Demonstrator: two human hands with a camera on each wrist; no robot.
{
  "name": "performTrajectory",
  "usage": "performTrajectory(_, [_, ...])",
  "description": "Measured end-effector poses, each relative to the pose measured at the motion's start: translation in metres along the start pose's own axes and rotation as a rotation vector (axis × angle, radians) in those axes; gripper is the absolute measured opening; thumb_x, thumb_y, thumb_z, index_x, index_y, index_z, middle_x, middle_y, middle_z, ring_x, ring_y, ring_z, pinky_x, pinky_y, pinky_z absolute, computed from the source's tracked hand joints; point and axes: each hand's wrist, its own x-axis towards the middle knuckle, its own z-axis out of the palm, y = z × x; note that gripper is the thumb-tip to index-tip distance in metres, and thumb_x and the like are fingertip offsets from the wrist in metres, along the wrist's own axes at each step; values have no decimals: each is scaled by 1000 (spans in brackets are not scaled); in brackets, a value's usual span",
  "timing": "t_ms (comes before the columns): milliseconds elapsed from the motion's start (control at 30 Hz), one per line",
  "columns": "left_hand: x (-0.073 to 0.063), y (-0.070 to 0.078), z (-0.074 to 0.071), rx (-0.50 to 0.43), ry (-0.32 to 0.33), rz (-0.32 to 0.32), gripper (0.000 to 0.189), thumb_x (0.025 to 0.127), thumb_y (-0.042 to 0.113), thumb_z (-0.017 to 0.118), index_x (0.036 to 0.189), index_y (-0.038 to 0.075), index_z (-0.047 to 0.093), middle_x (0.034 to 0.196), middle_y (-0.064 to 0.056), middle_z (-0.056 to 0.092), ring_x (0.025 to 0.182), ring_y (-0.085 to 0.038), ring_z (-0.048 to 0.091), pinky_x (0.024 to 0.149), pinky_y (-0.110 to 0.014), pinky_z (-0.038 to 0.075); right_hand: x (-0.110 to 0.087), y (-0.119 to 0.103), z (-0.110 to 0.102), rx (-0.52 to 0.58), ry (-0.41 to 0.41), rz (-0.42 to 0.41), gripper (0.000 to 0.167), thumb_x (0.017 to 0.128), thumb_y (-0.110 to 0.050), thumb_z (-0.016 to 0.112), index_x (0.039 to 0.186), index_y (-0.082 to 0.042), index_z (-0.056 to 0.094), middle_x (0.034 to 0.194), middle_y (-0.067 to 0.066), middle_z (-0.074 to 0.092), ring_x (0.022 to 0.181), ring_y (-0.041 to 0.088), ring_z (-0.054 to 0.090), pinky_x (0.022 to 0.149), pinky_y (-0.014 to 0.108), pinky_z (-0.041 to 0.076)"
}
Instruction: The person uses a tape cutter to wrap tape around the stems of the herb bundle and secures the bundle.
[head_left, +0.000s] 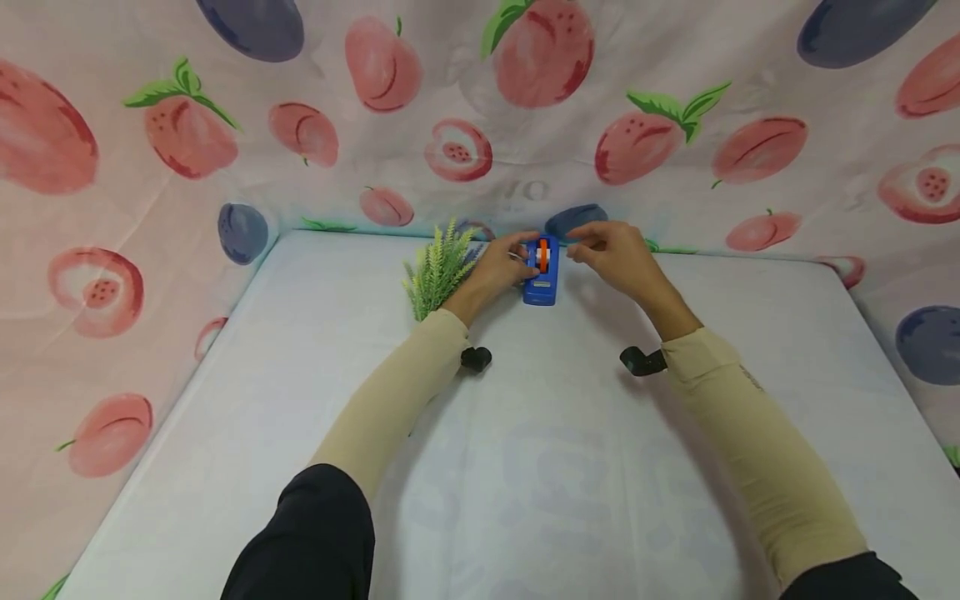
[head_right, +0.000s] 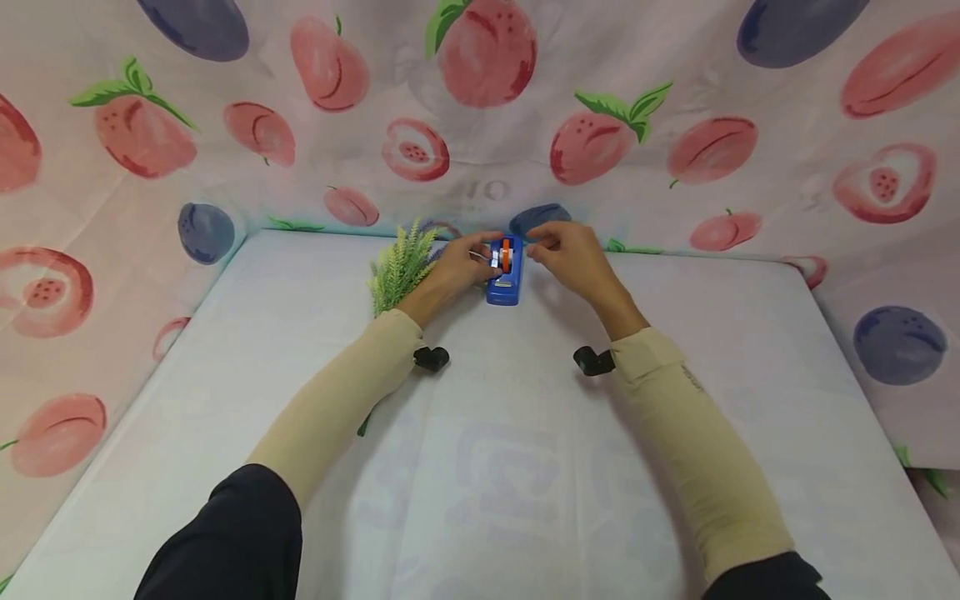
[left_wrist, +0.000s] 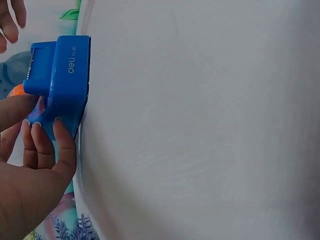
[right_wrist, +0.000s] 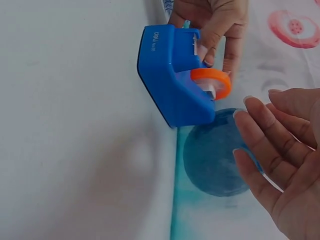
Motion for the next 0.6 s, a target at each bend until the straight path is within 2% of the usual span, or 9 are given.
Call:
performTrajectory(333, [4,-2,2,-62,7,-42,62,87,-13,71,140,17,62,109,-18,54,83,-21,57,74,-36,52,16,2,15,41,-45,4,31,99,-15,68,127,-2,69,108,19,74,97,36,70,83,44,54])
performTrajectory(500, [4,-1,3,-81,-11,-40,63,87,-14,69,141,15,61,100,-13,52,80,-20,59,74,-38,54,24,2,23,2,-72,19,29,99,-18,68,124,-5,72,116,14,70,94,29,65,78,38,52])
performTrajectory(600, [4,-1,2,-79,-11,-42,62,87,-14,69,142,15,61,96,-9,50,79,-19,60,76,-39,55,29,0,27,-43,-86,15,30,98,-19,69,124,-5,72,112,15,69,90,27,63,74,36,49])
